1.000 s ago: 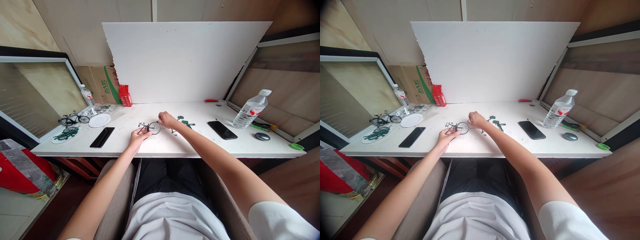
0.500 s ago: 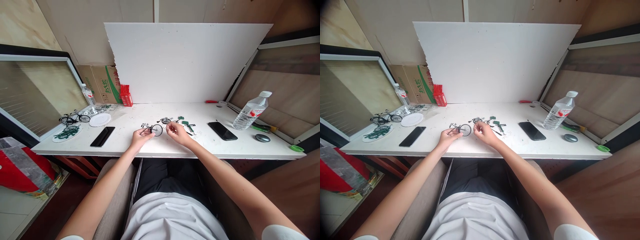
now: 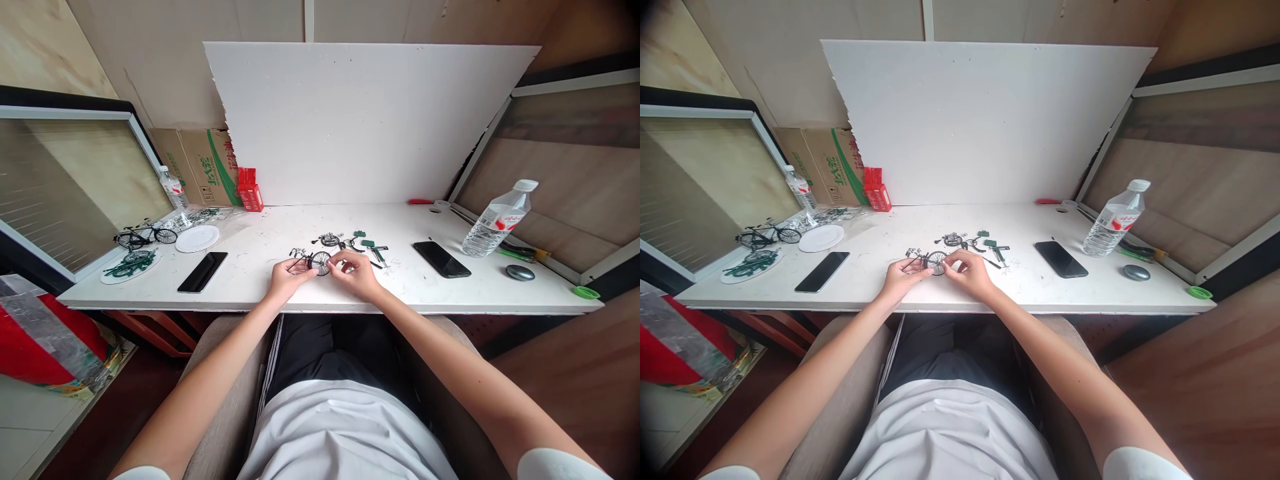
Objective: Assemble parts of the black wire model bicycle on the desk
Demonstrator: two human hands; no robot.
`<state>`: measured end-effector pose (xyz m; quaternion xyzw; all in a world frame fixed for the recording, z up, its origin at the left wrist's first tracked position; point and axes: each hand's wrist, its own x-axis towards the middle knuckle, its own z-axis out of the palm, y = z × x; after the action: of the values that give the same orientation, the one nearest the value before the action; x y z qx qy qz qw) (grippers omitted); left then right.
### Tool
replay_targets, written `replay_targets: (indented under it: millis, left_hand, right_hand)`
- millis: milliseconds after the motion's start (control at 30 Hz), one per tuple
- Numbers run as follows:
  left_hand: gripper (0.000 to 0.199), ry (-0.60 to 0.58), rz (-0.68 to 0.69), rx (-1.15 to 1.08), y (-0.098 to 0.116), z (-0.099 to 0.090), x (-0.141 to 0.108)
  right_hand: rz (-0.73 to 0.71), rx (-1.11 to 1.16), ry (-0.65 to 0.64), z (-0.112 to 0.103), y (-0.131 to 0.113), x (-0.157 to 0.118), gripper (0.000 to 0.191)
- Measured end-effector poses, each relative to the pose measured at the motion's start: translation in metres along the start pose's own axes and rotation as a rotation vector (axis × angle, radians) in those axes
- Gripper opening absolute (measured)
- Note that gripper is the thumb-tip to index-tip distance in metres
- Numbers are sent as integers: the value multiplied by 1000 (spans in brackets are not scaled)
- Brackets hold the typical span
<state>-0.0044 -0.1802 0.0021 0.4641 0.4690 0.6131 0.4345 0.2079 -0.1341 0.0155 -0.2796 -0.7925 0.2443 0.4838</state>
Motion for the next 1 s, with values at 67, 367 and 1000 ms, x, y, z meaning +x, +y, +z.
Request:
replay_targets:
  millis: [67, 367, 1000]
  left_hand:
    - [47, 2, -10, -2, -1, -1, 1]
    - [45, 4, 24, 22, -8, -3, 4]
    - [41, 4, 53, 53, -5, -1, 1]
  right_hand:
    - [17, -5, 4, 1, 1, 0, 15]
    - [25, 6, 60, 3, -1, -7, 10]
    - [-78, -82, 0, 4, 2, -7, 19]
